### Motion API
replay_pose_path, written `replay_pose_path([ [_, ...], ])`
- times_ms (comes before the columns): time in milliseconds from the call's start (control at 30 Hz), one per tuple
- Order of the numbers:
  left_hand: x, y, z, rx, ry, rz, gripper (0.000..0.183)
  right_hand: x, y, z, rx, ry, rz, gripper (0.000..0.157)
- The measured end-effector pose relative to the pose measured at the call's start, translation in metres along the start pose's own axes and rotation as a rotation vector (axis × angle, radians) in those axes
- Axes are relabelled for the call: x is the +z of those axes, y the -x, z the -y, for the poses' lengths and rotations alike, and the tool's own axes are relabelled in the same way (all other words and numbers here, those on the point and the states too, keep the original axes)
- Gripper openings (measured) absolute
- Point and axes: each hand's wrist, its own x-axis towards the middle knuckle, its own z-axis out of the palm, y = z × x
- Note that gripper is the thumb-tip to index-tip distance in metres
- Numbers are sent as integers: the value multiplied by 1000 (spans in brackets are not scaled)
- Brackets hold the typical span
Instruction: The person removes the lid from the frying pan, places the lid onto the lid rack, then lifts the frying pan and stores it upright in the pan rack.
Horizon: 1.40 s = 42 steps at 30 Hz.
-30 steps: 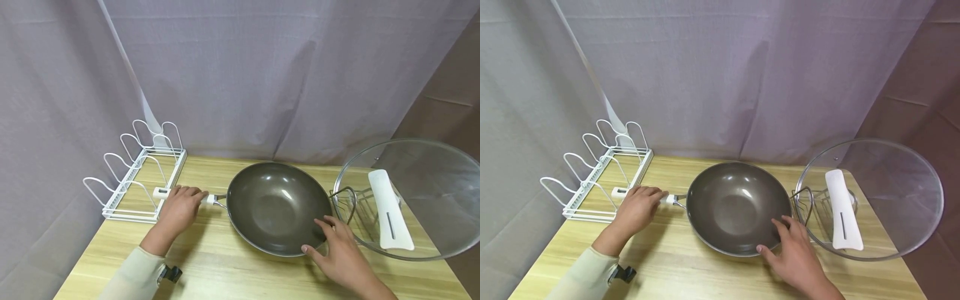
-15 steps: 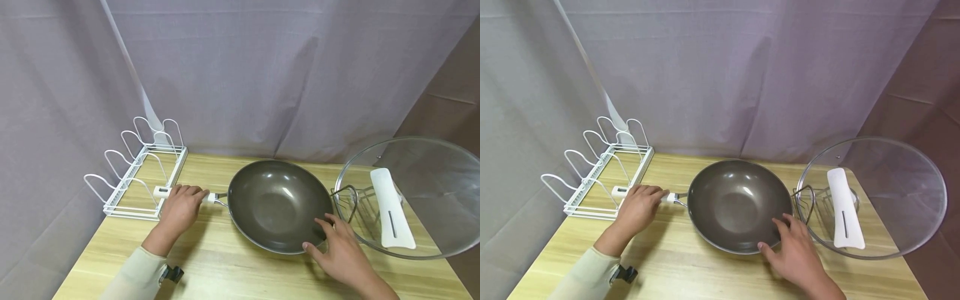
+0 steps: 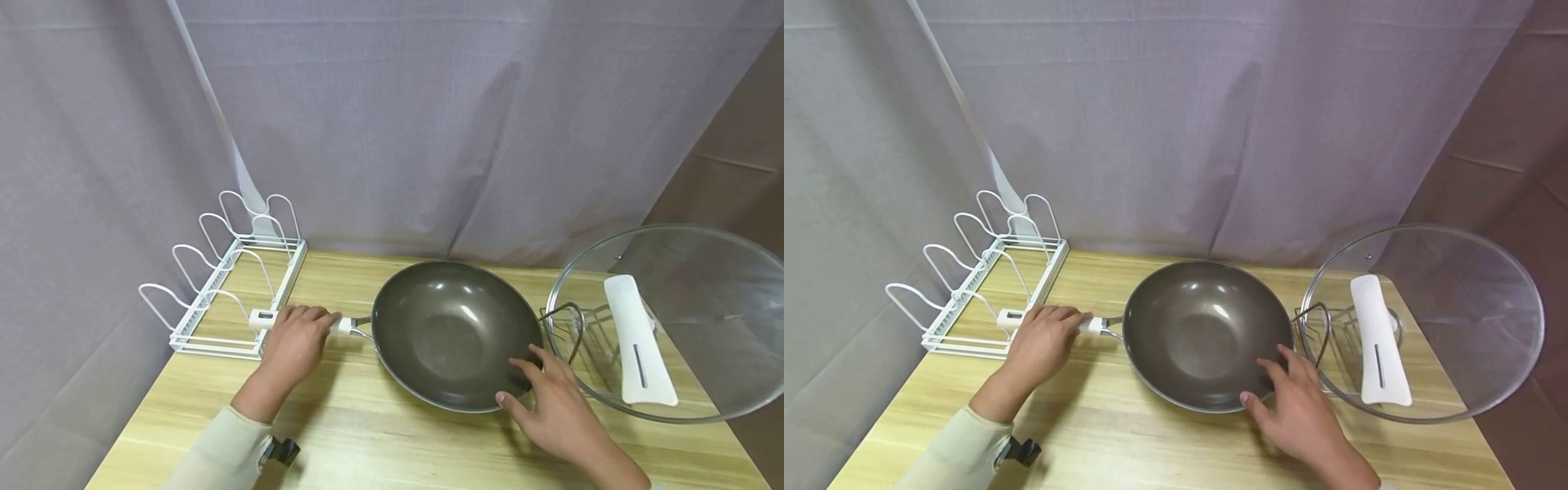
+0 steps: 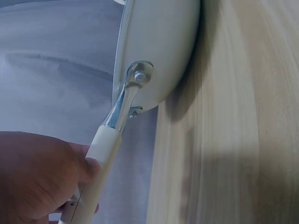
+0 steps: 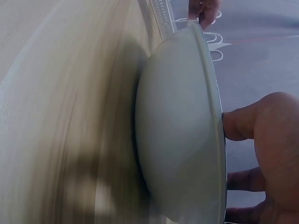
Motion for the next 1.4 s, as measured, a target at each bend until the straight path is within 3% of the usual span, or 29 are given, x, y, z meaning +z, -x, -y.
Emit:
replay_pose_path([
  [800,-2,5,-2,-37,22,9,34,2,-9,-7,-68,-48,5,54],
  [1400,0,5,-1,-40,10,0,35,3,-16,-11,-66,-66,15,51],
])
